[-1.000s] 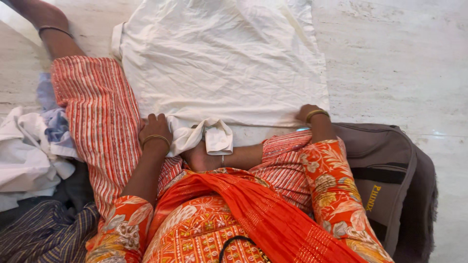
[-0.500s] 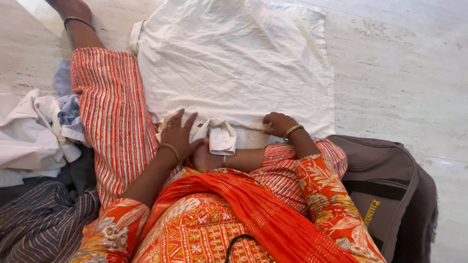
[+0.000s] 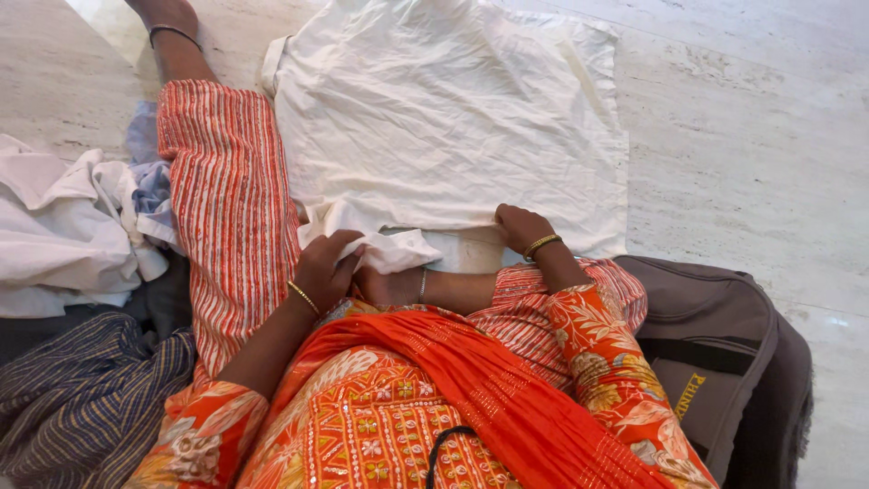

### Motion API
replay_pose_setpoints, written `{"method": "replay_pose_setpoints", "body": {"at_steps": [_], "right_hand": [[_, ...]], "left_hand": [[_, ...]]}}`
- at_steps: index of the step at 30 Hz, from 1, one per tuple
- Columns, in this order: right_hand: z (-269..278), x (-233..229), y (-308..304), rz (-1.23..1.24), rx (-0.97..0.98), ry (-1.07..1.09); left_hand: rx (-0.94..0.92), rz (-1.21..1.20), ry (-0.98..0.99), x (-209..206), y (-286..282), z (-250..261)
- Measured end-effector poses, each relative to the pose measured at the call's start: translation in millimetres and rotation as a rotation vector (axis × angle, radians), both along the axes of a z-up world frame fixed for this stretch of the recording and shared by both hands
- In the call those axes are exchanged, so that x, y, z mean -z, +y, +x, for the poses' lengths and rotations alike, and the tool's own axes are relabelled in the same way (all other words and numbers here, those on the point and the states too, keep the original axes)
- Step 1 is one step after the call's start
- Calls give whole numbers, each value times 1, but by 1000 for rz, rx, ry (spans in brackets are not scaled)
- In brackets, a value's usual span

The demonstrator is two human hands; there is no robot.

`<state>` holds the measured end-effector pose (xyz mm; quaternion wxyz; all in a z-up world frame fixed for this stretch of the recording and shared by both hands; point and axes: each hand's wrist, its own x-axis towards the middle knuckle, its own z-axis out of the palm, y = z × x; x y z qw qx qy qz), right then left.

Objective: The person sits on the floor and folds a white shirt by hand. They smooth out the fabric, fold the sleeves and sides, and then fold the shirt into a compact rectangle before placing it into a brown bag.

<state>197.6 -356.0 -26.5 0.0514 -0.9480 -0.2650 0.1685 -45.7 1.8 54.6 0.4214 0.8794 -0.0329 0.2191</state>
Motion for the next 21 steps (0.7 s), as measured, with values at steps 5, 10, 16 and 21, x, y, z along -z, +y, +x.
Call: {"method": "replay_pose_setpoints", "body": {"at_steps": [5,10,16,21], "right_hand": [[-6,-23,4,16,92,76],[-28,-41,20,-106,-223,-96],[-39,-49,30,-131,-331,-197],[-34,-26,23,-199,-329,-250]], "left_hand": [[84,28,-58,-25,3,-24],[-30,-214,-11,-50,-3,-32],[-117,-417,-77,-72,-12,-9],[-84,-605,-141,-75,-13,-9]]}}
